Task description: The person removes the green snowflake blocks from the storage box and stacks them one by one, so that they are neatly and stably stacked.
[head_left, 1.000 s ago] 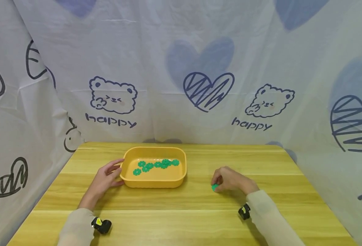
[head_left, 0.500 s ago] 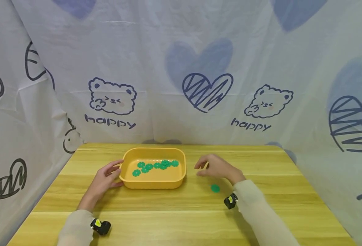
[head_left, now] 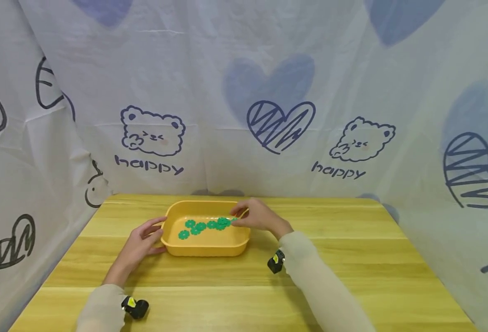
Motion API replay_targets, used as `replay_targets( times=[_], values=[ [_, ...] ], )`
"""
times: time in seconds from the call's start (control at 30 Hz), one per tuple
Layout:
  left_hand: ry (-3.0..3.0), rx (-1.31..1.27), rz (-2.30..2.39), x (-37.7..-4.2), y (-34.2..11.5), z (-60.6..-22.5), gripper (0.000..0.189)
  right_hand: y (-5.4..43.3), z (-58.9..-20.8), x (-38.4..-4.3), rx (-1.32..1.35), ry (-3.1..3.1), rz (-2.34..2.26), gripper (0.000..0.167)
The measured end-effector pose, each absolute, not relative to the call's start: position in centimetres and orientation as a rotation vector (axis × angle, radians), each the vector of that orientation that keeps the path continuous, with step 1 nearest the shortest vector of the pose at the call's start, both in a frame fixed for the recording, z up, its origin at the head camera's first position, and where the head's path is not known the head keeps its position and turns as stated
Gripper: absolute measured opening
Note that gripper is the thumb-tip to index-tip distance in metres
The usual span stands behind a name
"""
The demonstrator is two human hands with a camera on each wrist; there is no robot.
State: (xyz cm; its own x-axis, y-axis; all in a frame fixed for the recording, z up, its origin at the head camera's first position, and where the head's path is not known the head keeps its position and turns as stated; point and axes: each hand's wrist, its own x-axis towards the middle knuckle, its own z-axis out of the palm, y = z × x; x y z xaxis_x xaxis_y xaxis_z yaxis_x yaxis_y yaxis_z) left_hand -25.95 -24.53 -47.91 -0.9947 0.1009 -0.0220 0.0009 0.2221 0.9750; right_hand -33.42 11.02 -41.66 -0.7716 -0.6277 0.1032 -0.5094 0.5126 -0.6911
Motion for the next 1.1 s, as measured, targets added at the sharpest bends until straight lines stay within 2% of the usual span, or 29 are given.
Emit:
replay_targets(
  times=[0.4, 0.73, 0.97, 1.1],
  values=[
    [2.387, 0.09, 1.902, -25.7, -24.6, -48.1, 0.051, 6.2, -43.7, -35.0, -0.902, 2.628, -0.988, 0.032],
    [2.386, 0.09, 1.895, -25.8, -24.7, -48.0, 0.052, 4.5, -45.2, -35.5, -0.839, 2.848, -0.66, 0.028],
    [2.365, 0.103, 1.918, -26.0, -24.7, -48.0, 0.052, 4.1, -45.6, -35.7, -0.831, 2.869, -0.611, 0.009],
    [2.363, 0.102, 1.916, -26.1, -24.7, -47.9, 0.052, 4.0, -45.8, -35.7, -0.838, 2.892, -0.608, 0.012]
  ],
)
